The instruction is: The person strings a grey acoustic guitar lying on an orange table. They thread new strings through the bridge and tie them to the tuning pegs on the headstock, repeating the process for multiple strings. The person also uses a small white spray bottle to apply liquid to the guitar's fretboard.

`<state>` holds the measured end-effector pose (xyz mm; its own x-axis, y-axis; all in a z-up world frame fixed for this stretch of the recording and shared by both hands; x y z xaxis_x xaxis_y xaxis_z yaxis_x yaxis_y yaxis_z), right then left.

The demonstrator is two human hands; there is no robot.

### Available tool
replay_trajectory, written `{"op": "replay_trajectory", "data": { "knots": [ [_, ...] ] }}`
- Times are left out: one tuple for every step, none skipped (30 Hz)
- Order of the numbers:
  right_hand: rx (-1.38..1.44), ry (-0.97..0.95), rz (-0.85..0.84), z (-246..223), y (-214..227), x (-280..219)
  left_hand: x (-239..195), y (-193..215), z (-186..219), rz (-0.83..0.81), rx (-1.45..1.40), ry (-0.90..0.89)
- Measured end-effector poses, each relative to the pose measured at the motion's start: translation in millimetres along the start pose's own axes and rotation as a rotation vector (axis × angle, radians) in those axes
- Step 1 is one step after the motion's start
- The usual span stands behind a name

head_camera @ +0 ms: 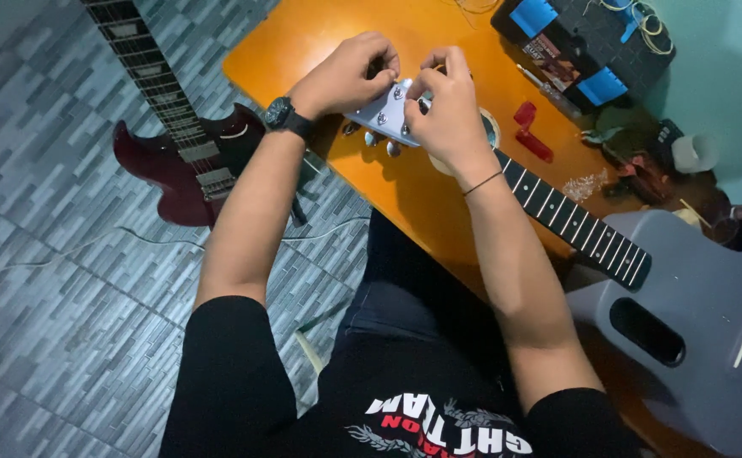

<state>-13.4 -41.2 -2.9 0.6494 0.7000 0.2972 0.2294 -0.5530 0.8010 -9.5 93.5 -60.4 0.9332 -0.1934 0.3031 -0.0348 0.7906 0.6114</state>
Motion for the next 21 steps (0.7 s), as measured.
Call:
{"op": "replay_trajectory", "data": {
  "knots": [
    [-0.002, 0.010, 0.009, -1.3, 1.1, -0.7, 1.1, -0.4, 0.3, -0.004, 0.017, -0.006],
    [-0.002, 0.009, 0.006, -4.1, 0.8, -1.1, 0.7, 0.8, -1.3, -0.004, 0.014, -0.005],
    [-0.015, -0.029, 0.008, -3.5, 1.3, -1.6, 0.5, 1.1, 0.6, -0.013, 0.028, -0.037],
    [-0.028, -0.067, 0.013, -2.9, 2.4, -1.6, 1.0, 2.0, 2.7, -0.023, 0.043, -0.070],
    [-0.028, -0.068, 0.012, -3.3, 1.8, -1.3, 0.2, 3.4, 1.8, -0.023, 0.043, -0.070],
    [-0.049, -0.054, 0.011, -4.8, 1.4, -0.8, -0.2, 1.7, 2.6, -0.054, 0.058, -0.088],
    [-0.069, -0.041, 0.010, -6.1, 1.0, -0.3, -0.7, 0.0, 3.4, -0.086, 0.074, -0.107],
    [-0.069, -0.043, 0.010, -7.6, 2.1, -0.4, 0.7, -0.4, 1.6, -0.087, 0.072, -0.108],
    [-0.048, -0.045, -0.003, -9.0, 1.9, -0.5, 1.6, -1.2, 3.0, -0.093, 0.083, -0.143],
    [-0.026, -0.046, -0.017, -10.6, 1.5, -0.1, 2.2, -1.5, 4.0, -0.096, 0.095, -0.178],
    [-0.026, -0.046, -0.018, -11.6, 1.8, -0.2, 0.9, -0.3, 9.7, -0.096, 0.094, -0.177],
    [-0.020, -0.056, -0.039, -12.0, 0.4, 0.6, -0.3, 2.2, 17.2, -0.094, 0.123, -0.200],
    [-0.014, -0.067, -0.061, -12.4, -1.1, 1.3, -1.4, 4.5, 24.7, -0.092, 0.152, -0.223],
    [-0.014, -0.068, -0.060, -13.5, 0.2, 1.3, -3.6, 5.5, 26.7, -0.094, 0.151, -0.223],
    [0.000, -0.084, -0.080, -13.2, -0.4, 0.9, -6.0, 7.4, 29.4, -0.086, 0.140, -0.231],
    [0.012, -0.099, -0.099, -13.3, -1.0, 1.0, -8.2, 9.7, 32.0, -0.077, 0.129, -0.238],
    [0.013, -0.100, -0.099, -12.7, -1.5, 1.5, -10.2, 11.3, 34.7, -0.078, 0.128, -0.238],
    [0.029, -0.101, -0.097, -12.1, -1.7, 2.1, -12.3, 14.7, 39.1, -0.060, 0.098, -0.255],
    [0.046, -0.101, -0.094, -11.5, -2.0, 2.7, -14.6, 18.2, 43.4, -0.042, 0.068, -0.271],
    [0.046, -0.101, -0.096, -12.5, -2.1, 2.7, -13.8, 16.8, 40.3, -0.041, 0.068, -0.270],
    [0.054, -0.119, -0.100, -11.7, -2.5, 2.6, -13.6, 16.6, 39.6, -0.028, 0.045, -0.297]
  ]
}}
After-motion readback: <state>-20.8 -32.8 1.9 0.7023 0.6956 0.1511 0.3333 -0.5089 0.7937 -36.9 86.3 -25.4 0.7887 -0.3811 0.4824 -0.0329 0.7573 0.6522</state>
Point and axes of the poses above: each hand's wrist, its own x-axis towards the middle knuckle, its own y-axis out of the back of the hand, z = x × y, the point moved 9 cm from there along x, towards the middle knuckle, and after that the axes turned 1 degree about -y, right-handed, at the moved point
